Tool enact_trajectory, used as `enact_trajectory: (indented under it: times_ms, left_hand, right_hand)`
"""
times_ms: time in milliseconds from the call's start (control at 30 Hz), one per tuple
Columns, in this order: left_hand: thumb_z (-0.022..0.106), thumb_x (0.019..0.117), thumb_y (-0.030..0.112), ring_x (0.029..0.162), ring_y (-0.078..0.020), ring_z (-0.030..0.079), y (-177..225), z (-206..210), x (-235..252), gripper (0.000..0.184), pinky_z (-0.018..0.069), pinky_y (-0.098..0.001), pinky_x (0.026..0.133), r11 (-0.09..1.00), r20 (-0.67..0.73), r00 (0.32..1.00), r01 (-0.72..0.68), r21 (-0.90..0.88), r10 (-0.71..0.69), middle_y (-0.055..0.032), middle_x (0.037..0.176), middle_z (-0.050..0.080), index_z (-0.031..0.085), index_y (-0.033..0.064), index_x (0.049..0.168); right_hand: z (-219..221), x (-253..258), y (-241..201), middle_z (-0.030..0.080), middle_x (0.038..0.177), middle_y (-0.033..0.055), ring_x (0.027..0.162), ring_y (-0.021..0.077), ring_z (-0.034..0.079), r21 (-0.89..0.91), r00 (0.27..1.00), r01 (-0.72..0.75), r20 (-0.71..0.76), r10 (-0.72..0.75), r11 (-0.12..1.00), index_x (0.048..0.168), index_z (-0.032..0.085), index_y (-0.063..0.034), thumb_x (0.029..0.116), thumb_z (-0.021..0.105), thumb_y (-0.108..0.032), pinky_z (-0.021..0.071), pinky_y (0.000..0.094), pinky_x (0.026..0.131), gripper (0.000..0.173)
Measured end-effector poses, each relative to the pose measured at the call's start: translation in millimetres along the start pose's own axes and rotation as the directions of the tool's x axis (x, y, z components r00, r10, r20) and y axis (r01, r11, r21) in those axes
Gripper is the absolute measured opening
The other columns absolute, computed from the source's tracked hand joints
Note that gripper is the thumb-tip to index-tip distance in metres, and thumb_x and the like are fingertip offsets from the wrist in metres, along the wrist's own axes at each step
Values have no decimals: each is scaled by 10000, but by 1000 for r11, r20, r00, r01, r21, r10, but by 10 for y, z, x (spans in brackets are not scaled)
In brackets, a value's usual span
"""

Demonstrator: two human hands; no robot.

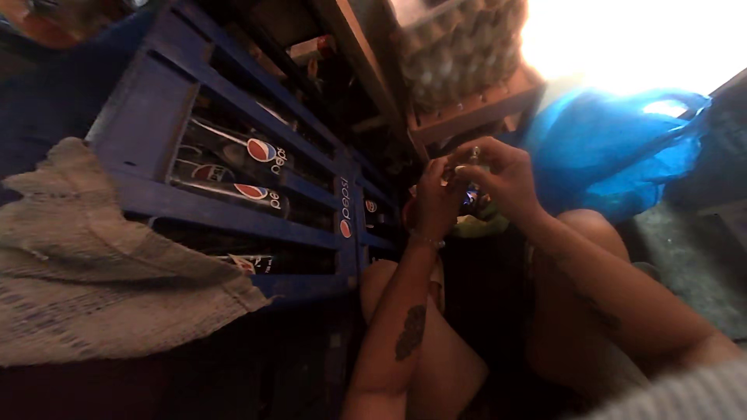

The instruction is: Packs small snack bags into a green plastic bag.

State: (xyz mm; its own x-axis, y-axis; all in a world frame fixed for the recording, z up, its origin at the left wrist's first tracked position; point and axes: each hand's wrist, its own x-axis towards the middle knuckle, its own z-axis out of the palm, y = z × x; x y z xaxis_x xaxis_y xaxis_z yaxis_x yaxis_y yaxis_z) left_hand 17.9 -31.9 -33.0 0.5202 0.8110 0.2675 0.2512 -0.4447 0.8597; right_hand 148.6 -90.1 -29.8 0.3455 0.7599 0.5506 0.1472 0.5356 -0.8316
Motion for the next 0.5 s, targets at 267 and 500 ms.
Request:
enact_trajectory:
  times_ms: [267,500]
  left_hand:
    - [587,1000,106,578,-90,664,47,-156,-23,155,581,-258,533,807,412,898,356,-470,-156,-33,719,711,699,13,949]
    - [513,1054,433,543,-140,707,3,-246,-43,452,592,-293,462,570,636,759,466,-677,136,-65,701,739,739,77,891]
  right_hand:
    - [-72,50,-63,738,1103,39,991,102,698,300,987,-152,104,126,942,1227,660,6,1037,506,-90,590,281,884,263]
    - [-109,70,-58,751,1054,32,989,105,705,546,955,-292,215,206,785,1102,732,-99,1094,421,-236,584,280,893,340]
